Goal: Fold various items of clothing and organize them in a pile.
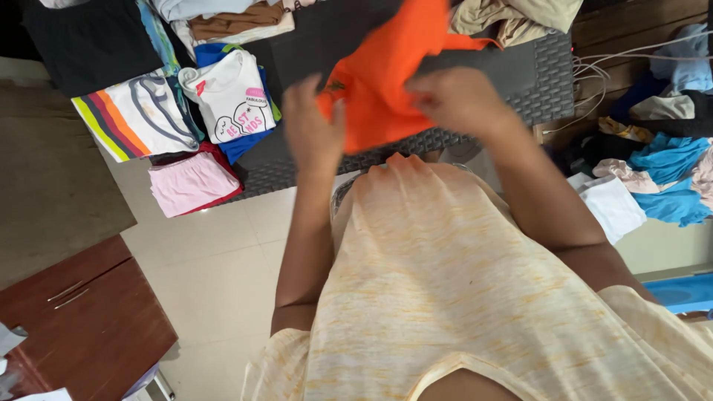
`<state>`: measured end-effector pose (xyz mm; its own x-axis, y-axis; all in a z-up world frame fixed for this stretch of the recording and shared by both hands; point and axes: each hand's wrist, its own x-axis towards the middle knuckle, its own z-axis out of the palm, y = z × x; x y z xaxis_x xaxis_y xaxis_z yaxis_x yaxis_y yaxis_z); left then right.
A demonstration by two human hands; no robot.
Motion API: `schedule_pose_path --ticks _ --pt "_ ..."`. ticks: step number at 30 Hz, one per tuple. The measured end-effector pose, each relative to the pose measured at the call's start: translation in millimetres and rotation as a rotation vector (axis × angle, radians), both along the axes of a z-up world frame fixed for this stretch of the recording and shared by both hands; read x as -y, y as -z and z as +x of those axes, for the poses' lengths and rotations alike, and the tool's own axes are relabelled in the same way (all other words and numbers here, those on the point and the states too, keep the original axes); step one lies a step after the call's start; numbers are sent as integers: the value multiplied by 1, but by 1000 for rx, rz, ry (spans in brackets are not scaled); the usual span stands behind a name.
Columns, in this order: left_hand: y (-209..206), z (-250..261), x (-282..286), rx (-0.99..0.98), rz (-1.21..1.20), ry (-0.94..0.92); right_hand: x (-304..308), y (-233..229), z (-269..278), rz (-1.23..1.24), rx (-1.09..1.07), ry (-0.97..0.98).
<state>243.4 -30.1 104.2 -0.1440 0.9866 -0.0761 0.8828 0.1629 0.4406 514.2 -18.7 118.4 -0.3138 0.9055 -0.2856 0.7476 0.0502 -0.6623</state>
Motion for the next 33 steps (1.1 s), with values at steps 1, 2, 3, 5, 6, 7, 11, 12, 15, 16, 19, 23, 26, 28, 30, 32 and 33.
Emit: schedule_pose_path --ticks 1,2,3,5,6,7,11,12,15,16,19,23,26,28,30,32,33 --pt "-7 11 -3 123 208 157 1 -7 -11 179 65 -161" --pt "-14 21 -4 246 408 314 4 -14 -23 353 128 -327" --pt "-14 24 -8 245 405 314 6 -14 -24 350 126 -327" --pt "-13 29 -20 519 266 728 4 -15 -28 507 32 -348" --pt "-9 27 -22 518 270 727 4 -16 -21 511 33 -350" --pt "-5 25 -24 493 -37 704 4 -18 -14 594 82 -283" --pt "-26 19 -11 593 96 606 2 6 27 667 220 2" --pt "-37 18 -8 595 93 605 4 10 34 663 221 2" --pt "-64 15 -6 382 479 568 0 10 48 781 86 225" --pt "-66 14 -4 349 498 581 0 6 47 806 79 238" --pt "-68 18 -6 346 499 629 7 3 35 695 -54 227" --pt "-48 49 -9 859 395 704 16 11 0 620 -160 108" --pt "22 54 2 799 -100 601 11 -5 -9 659 37 -11" --pt "16 41 -1 745 -122 610 12 -10 3 676 89 -36" --pt "8 23 -4 694 -148 617 16 -1 20 688 142 -60" --pt "-3 -2 -9 395 -354 750 21 22 38 811 153 103" --pt "-11 -10 -9 395 -355 749 22 39 51 810 153 102"
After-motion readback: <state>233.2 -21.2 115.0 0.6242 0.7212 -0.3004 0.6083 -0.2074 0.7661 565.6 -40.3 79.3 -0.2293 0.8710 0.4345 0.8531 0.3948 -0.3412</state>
